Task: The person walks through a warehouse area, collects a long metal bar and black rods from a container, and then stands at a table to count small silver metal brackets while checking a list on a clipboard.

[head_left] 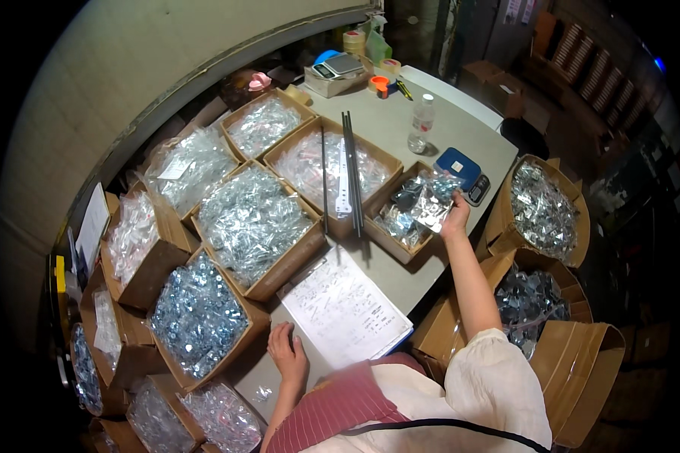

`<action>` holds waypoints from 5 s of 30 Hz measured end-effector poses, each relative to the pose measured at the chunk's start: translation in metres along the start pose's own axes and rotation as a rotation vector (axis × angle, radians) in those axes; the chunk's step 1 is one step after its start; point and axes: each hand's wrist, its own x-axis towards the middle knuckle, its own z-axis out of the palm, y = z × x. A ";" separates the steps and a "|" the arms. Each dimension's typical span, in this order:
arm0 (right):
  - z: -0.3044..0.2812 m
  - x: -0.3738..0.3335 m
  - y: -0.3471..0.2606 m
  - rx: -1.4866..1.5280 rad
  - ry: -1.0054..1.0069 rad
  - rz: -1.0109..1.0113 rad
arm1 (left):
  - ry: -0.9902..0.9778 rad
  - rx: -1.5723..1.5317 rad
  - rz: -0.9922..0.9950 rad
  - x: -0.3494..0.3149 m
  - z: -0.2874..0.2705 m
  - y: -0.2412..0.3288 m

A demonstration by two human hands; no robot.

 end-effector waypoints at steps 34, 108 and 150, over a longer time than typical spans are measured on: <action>0.034 -0.034 0.042 -1.955 -0.558 -0.867 | 0.018 -0.039 0.021 -0.004 -0.005 -0.002; -0.013 -0.136 0.101 -1.599 -0.495 0.827 | 0.236 0.295 -0.133 -0.133 -0.149 -0.020; 0.010 -0.130 0.088 -1.737 -0.642 0.991 | -0.466 -1.044 -0.826 0.001 -0.039 0.022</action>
